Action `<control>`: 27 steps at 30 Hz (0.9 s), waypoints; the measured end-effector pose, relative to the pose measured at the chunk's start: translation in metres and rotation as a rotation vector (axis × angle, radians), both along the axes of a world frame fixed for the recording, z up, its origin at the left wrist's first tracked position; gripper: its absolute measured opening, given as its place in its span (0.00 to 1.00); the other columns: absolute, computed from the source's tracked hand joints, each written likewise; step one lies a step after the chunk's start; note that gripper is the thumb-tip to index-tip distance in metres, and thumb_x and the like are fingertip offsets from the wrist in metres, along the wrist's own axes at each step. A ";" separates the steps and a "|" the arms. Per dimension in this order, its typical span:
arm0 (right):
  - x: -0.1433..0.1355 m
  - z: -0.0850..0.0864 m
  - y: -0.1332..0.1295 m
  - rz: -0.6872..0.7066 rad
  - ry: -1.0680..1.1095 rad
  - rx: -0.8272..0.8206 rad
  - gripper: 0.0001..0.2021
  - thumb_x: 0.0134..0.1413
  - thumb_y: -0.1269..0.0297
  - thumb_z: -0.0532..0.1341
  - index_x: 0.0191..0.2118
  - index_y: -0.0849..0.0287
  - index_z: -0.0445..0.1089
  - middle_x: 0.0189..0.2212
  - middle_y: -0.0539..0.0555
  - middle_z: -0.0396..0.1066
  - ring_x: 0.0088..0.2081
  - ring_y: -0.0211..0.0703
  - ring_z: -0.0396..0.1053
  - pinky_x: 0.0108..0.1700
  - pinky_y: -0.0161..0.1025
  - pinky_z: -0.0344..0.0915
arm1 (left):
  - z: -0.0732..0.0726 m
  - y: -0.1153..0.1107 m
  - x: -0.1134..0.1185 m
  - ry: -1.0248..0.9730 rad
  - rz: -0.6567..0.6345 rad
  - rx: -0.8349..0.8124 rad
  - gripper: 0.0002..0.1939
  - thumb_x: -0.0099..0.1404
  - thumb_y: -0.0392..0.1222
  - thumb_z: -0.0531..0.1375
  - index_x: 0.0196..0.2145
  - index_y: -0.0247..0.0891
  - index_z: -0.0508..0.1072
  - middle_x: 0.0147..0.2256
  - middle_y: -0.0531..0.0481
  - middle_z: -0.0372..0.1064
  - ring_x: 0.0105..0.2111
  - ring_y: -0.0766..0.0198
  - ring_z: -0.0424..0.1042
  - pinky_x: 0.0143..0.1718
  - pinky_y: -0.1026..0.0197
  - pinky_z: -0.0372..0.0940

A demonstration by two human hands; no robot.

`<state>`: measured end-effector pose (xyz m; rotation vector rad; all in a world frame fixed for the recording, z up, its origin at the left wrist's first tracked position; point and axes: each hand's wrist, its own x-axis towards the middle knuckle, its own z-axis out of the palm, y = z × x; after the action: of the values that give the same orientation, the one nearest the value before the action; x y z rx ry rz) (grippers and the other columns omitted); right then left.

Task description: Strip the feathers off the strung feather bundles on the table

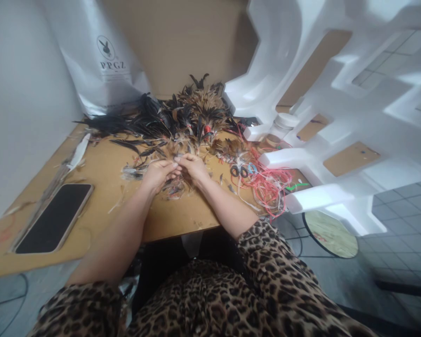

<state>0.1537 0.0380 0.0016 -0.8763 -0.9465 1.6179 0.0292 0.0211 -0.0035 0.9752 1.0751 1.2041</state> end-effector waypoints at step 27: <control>0.052 0.000 0.027 -0.188 -1.345 0.461 0.11 0.46 0.58 0.57 0.28 0.58 0.73 0.26 0.52 0.72 0.29 0.39 0.66 0.33 0.35 0.59 | -0.002 0.010 -0.005 -0.134 0.196 0.005 0.05 0.50 0.35 0.65 0.23 0.30 0.73 0.22 0.49 0.70 0.19 0.75 0.66 0.20 0.75 0.60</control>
<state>0.2057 0.0652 0.0012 -1.6503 -1.9384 0.4168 0.0242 0.0313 -0.0052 0.7942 1.0797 1.4118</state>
